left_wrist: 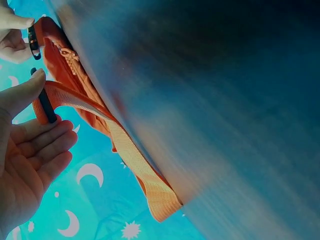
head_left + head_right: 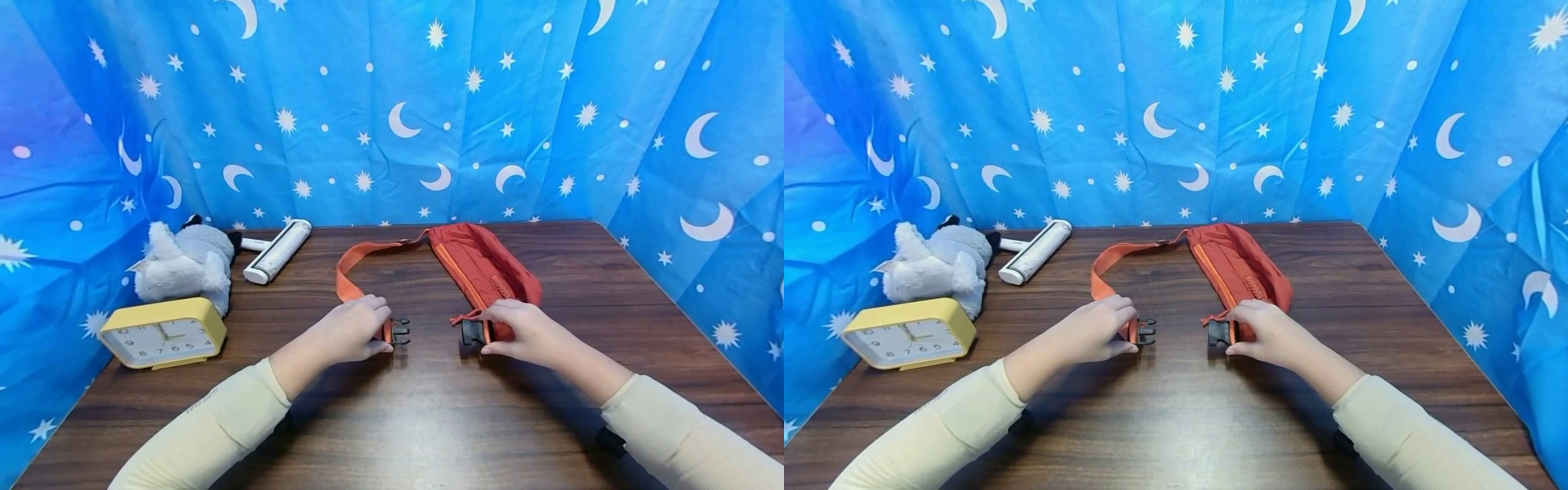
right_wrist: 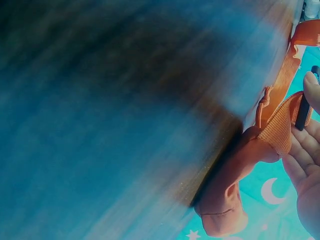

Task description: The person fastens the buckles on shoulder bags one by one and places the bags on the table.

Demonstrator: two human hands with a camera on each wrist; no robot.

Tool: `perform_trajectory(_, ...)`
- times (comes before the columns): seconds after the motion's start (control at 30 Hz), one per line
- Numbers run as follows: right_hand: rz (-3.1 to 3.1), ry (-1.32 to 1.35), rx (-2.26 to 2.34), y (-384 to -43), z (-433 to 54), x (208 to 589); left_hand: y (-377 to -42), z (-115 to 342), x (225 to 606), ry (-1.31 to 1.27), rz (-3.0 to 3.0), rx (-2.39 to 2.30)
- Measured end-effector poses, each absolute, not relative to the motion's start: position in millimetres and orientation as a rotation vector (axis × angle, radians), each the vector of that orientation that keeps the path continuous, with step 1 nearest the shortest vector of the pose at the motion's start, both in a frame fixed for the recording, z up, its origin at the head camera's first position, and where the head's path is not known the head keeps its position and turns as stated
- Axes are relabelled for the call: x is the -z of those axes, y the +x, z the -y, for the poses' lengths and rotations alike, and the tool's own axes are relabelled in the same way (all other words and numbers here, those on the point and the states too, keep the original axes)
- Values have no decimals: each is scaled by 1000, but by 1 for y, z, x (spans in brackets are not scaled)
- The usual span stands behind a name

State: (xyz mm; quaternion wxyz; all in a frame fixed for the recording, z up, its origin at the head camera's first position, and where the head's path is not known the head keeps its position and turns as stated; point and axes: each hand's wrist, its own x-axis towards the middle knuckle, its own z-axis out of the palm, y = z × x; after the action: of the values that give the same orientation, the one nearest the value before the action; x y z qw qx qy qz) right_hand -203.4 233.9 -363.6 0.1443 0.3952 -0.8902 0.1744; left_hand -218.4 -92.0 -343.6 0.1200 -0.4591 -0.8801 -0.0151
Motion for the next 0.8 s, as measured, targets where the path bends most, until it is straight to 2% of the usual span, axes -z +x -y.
perform_trajectory(0.8, 2556, 1166, -522, -203, -228, 361, -216, 88, 339, -1334, 2610, 36)
